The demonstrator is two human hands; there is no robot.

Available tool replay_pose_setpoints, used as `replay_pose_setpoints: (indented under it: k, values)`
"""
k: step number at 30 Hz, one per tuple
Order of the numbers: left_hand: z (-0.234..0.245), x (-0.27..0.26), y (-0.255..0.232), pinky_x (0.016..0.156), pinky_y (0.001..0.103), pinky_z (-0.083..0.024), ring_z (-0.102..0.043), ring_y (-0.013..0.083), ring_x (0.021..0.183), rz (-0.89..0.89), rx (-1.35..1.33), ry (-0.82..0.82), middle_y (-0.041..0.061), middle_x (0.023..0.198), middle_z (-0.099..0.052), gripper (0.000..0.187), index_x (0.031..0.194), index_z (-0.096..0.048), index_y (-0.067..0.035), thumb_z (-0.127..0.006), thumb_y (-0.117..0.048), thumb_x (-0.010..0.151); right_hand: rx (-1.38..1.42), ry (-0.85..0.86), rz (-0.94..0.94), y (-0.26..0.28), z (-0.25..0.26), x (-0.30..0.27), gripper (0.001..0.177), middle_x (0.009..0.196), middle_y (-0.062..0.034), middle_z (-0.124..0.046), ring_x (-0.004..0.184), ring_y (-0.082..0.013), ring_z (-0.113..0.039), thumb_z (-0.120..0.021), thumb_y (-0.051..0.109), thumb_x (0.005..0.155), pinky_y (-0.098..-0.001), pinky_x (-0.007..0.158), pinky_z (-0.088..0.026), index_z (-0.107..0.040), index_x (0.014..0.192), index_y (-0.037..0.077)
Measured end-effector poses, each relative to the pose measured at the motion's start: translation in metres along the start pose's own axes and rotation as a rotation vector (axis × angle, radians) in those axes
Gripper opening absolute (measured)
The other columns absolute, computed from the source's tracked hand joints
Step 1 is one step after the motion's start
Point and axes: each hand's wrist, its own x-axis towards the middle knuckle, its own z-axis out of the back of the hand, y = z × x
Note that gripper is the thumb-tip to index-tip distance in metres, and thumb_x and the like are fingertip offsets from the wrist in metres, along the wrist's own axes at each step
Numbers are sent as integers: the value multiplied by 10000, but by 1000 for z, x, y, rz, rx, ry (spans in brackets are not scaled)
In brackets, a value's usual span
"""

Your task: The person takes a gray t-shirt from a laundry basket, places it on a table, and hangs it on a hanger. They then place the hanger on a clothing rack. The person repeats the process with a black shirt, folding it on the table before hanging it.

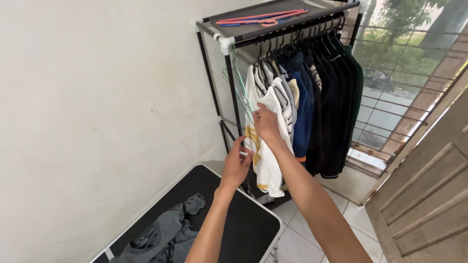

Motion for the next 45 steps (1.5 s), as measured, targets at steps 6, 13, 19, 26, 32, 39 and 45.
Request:
replay_pose_setpoints:
  k: [6, 13, 19, 26, 32, 39, 45]
  values:
    - [7, 0, 2, 693, 368, -563, -689, 213, 759, 14, 53, -22, 102, 1001, -693, 554, 1445, -463, -126, -673, -117, 933, 5, 20, -61, 0, -7, 9, 278, 795, -221, -719, 830, -425, -704, -593, 192, 977, -499, 778, -540, -677, 1189, 34]
    - [13, 2, 0, 690, 354, -560, -680, 206, 747, -3, 52, -32, 96, 973, -689, 550, 1446, -472, -115, -679, -135, 937, -1, -132, -11, 20, 0, 7, 186, 770, -295, -656, 789, -483, -663, -537, 127, 1046, -542, 704, -504, -680, 1073, 10]
    - [5, 7, -3, 681, 357, -558, -677, 206, 737, -23, 26, -21, 95, 940, -680, 538, 1428, -479, -86, -680, -137, 932, 18, -251, 109, 33, 14, 2, 157, 780, -280, -664, 747, -472, -663, -525, 67, 1031, -537, 663, -489, -626, 1087, -39]
    - [-9, 8, -6, 698, 362, -559, -680, 215, 746, -28, 28, 13, 106, 943, -681, 520, 1414, -493, -114, -683, -131, 930, -30, -246, 106, 35, 20, -6, 142, 803, -270, -664, 763, -481, -642, -512, 55, 1037, -561, 676, -472, -616, 1069, -37]
    - [-18, 2, -3, 697, 367, -559, -694, 211, 730, 17, -10, 62, 101, 963, -682, 541, 1442, -465, -126, -664, -133, 939, -46, -260, 102, 34, 25, -26, 179, 850, -272, -679, 799, -477, -650, -523, 67, 1027, -552, 696, -493, -626, 1132, -34]
    - [-36, -3, 18, 712, 368, -556, -680, 216, 726, -11, -4, 79, 100, 955, -686, 552, 1451, -468, -124, -679, -127, 940, -12, -291, 46, 32, 45, -58, 227, 858, -276, -691, 796, -447, -685, -524, 99, 1048, -500, 683, -522, -635, 1194, -34]
    - [-52, -9, 35, 704, 371, -559, -684, 219, 740, 23, -39, 97, 97, 946, -674, 549, 1433, -479, -138, -690, -127, 927, 9, -304, 72, 22, 70, -98, 233, 822, -250, -692, 742, -409, -686, -526, 98, 1058, -465, 623, -508, -645, 1202, -42]
